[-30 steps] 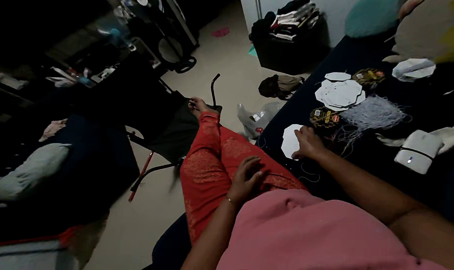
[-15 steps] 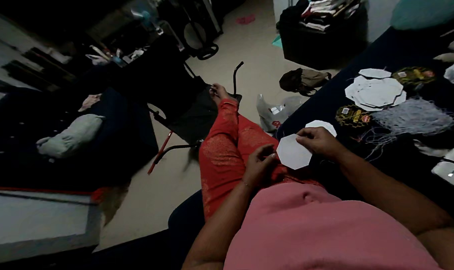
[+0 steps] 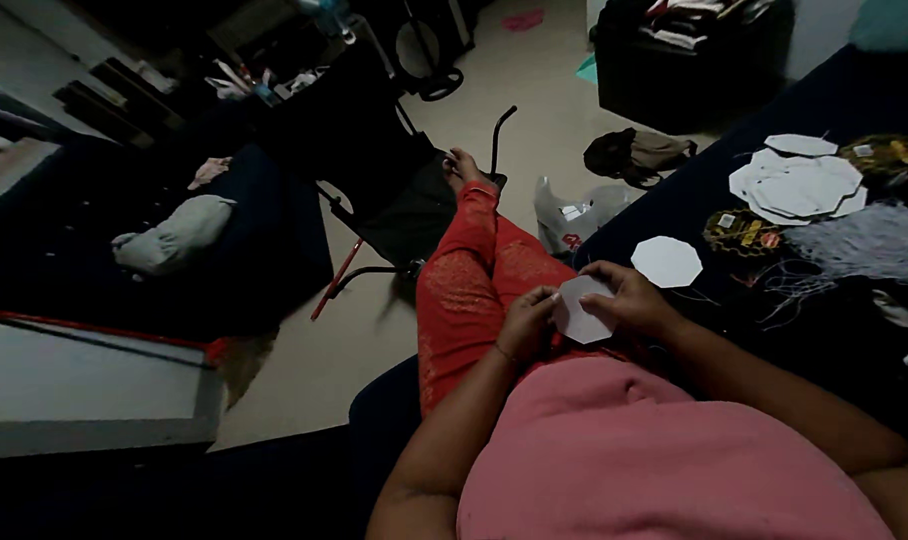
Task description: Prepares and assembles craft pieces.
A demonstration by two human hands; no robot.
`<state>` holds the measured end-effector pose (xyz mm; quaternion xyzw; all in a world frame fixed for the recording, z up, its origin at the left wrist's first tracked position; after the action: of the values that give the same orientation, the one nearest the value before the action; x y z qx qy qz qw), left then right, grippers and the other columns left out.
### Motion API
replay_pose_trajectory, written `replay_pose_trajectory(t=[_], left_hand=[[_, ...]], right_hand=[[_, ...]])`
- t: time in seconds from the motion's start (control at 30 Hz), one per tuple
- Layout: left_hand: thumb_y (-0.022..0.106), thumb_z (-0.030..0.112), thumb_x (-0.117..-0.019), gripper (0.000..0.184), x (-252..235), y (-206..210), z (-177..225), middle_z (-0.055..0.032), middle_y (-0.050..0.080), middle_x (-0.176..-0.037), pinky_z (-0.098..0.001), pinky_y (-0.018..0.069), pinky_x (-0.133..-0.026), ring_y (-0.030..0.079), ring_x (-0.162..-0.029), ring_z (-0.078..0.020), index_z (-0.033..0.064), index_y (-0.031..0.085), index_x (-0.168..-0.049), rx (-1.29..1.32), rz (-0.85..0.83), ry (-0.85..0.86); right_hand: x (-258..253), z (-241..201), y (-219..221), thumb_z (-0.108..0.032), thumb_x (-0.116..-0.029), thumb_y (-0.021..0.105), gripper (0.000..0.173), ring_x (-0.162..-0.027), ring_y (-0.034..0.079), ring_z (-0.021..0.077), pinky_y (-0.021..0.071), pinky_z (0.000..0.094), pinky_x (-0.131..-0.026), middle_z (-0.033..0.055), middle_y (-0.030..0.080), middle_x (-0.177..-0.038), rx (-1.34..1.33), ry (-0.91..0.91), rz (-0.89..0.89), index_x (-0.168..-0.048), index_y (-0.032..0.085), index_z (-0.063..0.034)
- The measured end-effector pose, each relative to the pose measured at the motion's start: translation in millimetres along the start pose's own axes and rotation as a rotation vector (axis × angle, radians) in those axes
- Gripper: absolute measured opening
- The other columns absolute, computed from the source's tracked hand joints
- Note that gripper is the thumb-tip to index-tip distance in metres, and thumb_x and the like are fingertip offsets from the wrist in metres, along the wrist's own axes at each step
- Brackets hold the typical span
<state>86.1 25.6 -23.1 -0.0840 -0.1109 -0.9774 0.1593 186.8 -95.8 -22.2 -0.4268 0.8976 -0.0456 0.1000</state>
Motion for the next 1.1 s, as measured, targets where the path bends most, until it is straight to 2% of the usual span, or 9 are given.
replay_pose_trajectory(t=[0.2,0.33,0.47,0.67,0.73,0.87,0.97,1.03,1.1], left_hand=[[0.04,0.003,-0.1042,0.021,-1.1,1.4,-4.2,-0.0014,0.068,-0.084,-0.0283,0.0582,-0.076,0.067,-0.078,-0.0089,0.0018,0.061,-0.099,0.09,-0.047,-0.021],[0.048,0.005,-0.1022,0.01,-2.5,0.2,3.1,0.0034,0.059,-0.084,-0.0199,0.0502,-0.068,0.057,-0.073,-0.0011,0.0007,0.057,-0.101,-0.205,-0.056,0.075],[0.06,0.005,-0.0977,0.013,-1.6,-0.5,8.2,-0.0045,0.06,-0.088,-0.0254,0.0524,-0.076,0.059,-0.079,-0.0063,-0.0058,0.058,-0.103,-0.462,-0.019,0.057],[0.058,0.001,-0.0973,0.007,-1.2,-9.8,6.4,-0.0032,0.063,-0.087,-0.0261,0.0557,-0.076,0.062,-0.078,-0.007,-0.0051,0.059,-0.101,-0.213,0.088,0.078],[0.056,0.0,-0.098,0.004,-0.1,-16.5,6.2,-0.0025,0.063,-0.084,-0.0256,0.0561,-0.075,0.062,-0.076,-0.0071,-0.0039,0.057,-0.1,-0.11,0.165,0.075],[0.064,-0.009,-0.0863,0.038,-1.3,-19.4,0.6,-0.0132,0.066,-0.105,-0.031,0.059,-0.084,0.068,-0.091,-0.0139,-0.0086,0.051,-0.122,-0.132,0.154,0.031],[0.075,0.002,-0.0822,0.065,-1.4,-17.9,4.5,-0.0181,0.062,-0.125,-0.0336,0.056,-0.097,0.065,-0.111,-0.0176,-0.0061,0.044,-0.138,-0.216,0.125,0.099],[0.071,0.01,-0.0902,0.052,-2.2,-18.2,8.7,-0.0169,0.062,-0.125,-0.0345,0.0531,-0.099,0.063,-0.112,-0.0169,-0.0054,0.051,-0.135,-0.27,0.113,0.178],[0.066,0.006,-0.0957,0.025,-1.9,-19.0,12.3,-0.013,0.069,-0.109,-0.0323,0.0548,-0.093,0.066,-0.099,-0.0124,-0.0067,0.065,-0.117,-0.299,0.155,0.203]], right_hand=[[0.4,-1.4,2.1,-0.005,-0.0904,0.072,0.028,-0.098,0.068,0.0105,0.0572,0.0303,-0.09,0.0104,0.071,-0.11,0.01,0.027,0.0,-0.117,0.066,-0.0003],[2.7,-2.4,2.3,-0.004,-0.09,0.071,0.027,-0.099,0.069,0.0141,0.0569,0.0338,-0.092,0.013,0.071,-0.11,0.065,-0.022,0.039,-0.117,0.067,0.001],[6.3,-9.0,5.6,-0.006,-0.0917,0.069,0.027,-0.102,0.069,0.0182,0.0561,0.039,-0.094,0.0144,0.072,-0.112,0.154,-0.05,0.049,-0.118,0.068,0.0003],[2.8,4.0,-2.6,-0.012,-0.087,0.076,0.045,-0.099,0.07,0.0176,0.0584,0.0379,-0.09,0.014,0.07,-0.113,0.016,0.011,0.121,-0.127,0.062,-0.0001],[1.8,9.4,-4.7,-0.006,-0.0866,0.075,0.051,-0.087,0.072,0.0142,0.0615,0.0323,-0.08,0.0113,0.071,-0.107,-0.087,0.096,0.112,-0.133,0.054,0.0006],[1.9,16.3,-6.0,0.002,-0.0881,0.07,0.037,-0.077,0.071,0.0134,0.0623,0.03,-0.072,0.0088,0.069,-0.098,-0.153,0.119,0.087,-0.122,0.057,0.0029],[1.0,14.3,-0.3,-0.005,-0.0864,0.072,0.032,-0.083,0.067,0.0104,0.0583,0.0295,-0.078,0.0074,0.07,-0.098,-0.037,0.088,-0.036,-0.117,0.066,0.0001],[2.8,10.7,8.9,-0.003,-0.0854,0.072,0.034,-0.084,0.066,0.0107,0.0573,0.0298,-0.078,0.0083,0.069,-0.099,-0.01,0.117,-0.146,-0.118,0.065,0.0007],[5.0,7.7,16.0,-0.001,-0.0853,0.073,0.037,-0.084,0.067,0.0117,0.0574,0.0307,-0.078,0.0096,0.069,-0.101,0.014,0.156,-0.223,-0.121,0.063,0.0016]])
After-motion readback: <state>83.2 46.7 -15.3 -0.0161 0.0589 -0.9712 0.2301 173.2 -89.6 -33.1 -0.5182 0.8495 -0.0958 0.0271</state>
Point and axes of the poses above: each hand's wrist, its own x-axis away from the middle knuckle, its own y-axis out of the palm, z = x × y, the point moved 8 cm from there along -x, towards the middle knuckle
